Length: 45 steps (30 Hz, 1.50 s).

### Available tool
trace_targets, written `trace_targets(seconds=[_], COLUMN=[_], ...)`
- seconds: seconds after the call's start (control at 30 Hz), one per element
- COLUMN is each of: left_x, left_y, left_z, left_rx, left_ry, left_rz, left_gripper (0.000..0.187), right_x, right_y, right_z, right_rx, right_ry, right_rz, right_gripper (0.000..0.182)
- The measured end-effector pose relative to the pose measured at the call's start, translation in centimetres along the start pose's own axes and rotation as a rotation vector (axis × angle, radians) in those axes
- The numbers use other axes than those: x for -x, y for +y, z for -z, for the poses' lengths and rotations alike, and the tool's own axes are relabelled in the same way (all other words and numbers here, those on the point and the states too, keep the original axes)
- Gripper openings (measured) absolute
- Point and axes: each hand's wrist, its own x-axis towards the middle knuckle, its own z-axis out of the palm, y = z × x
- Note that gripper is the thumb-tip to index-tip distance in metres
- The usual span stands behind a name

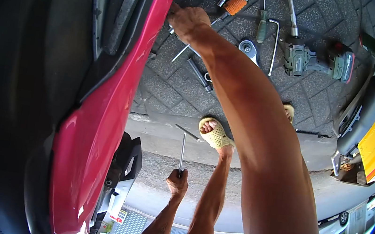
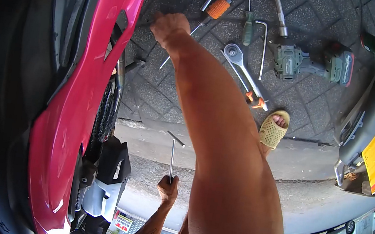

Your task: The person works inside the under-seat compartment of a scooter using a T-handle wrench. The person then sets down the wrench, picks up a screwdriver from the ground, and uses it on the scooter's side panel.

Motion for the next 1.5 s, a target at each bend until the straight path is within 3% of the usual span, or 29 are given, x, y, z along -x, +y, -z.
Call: trace_targets(seconds=[0.1,0.2,0.27,0.4,0.47,0.5,0.57,0.6,0.7,0.73,0.8,0.93,1.1,1.17,1.23,1.3,1.33,1.47,1.5], left_x=[-1.0,-1.0,-2.6,-5.2,-6.5,-7.2,-9.2,-9.8,-13.0,-13.9,-16.2,-18.1,-18.7,-17.7,-15.6,-12.9,-12.4,-13.4,-13.3], left_y=[1.5,2.8,4.7,11.2,17.5,21.2,27.9,32.3,41.8,44.3,47.5,50.8,51.1,49.9,49.3,48.8,48.8,49.0,48.0], left_z=[0.5,0.7,-0.1,-2.6,-4.5,-5.7,-7.7,-8.3,-10.6,-11.4,-13.9,-15.3,-13.9,-12.3,-10.9,-8.9,-8.1,-4.2,-2.9], left_rx=[0.02,0.048,0.074,0.155,0.403,0.584,0.658,0.683,0.598,0.563,0.461,0.212,0.139,0.071,0.03,0.161,0.23,0.404,0.401], left_ry=[0.038,0.067,0.056,0.016,0.001,0.009,-0.059,-0.037,-0.139,-0.155,-0.065,-0.208,-0.298,-0.334,-0.356,-0.437,-0.47,-0.4,-0.386], left_rz=[0.007,0.032,0.036,-0.104,-0.125,-0.171,-0.321,-0.448,-0.52,-0.559,-0.648,-0.582,-0.547,-0.691,-0.765,-0.448,-0.292,-0.226,-0.217], left_gripper=[0.038,0.039,0.039,0.041,0.04,0.039,0.037,0.042,0.045,0.045,0.041,0.042,0.037,0.033,0.031,0.028,0.026,0.024,0.024], right_x=[-0.2,3.4,6.7,16.4,20.4,22.0,23.9,24.2,24.8,24.6,23.3,21.9,25.2,27.6,30.1,33.0,34.6,41.9,43.2], right_y=[1.4,2.9,4.6,10.9,15.9,18.0,21.3,22.1,25.1,25.7,25.9,26.4,24.5,22.1,19.7,17.0,15.6,10.9,10.3], right_z=[0.7,2.2,4.0,9.3,10.4,10.8,11.1,10.9,10.1,10.1,10.2,11.0,11.5,13.9,15.3,15.8,16.3,16.1,15.9], right_rx=[0.12,-0.069,-0.306,-1.398,-1.46,-1.45,-1.385,-1.383,-0.855,-0.856,-0.689,-0.516,-0.518,-0.75,-0.887,-1.005,-1.106,-1.399,-1.481], right_ry=[-0.025,-0.06,0.006,0.249,0.268,0.268,0.452,0.452,0.33,0.334,-0.244,-0.407,-0.298,-0.267,-0.243,-0.149,-0.2,-0.177,-0.235], right_rz=[0.104,-0.071,-0.24,-0.491,-0.556,-0.556,-0.766,-0.767,-0.494,-0.501,-0.358,-0.407,-0.337,-0.444,-0.42,-0.322,-0.334,-0.223,-0.292], right_gripper=[0.028,0.019,0.02,0.016,0.014,0.014,0.016,0.016,0.016,0.016,0.02,0.024,0.028,0.033,0.038,0.036,0.036,0.035,0.035])
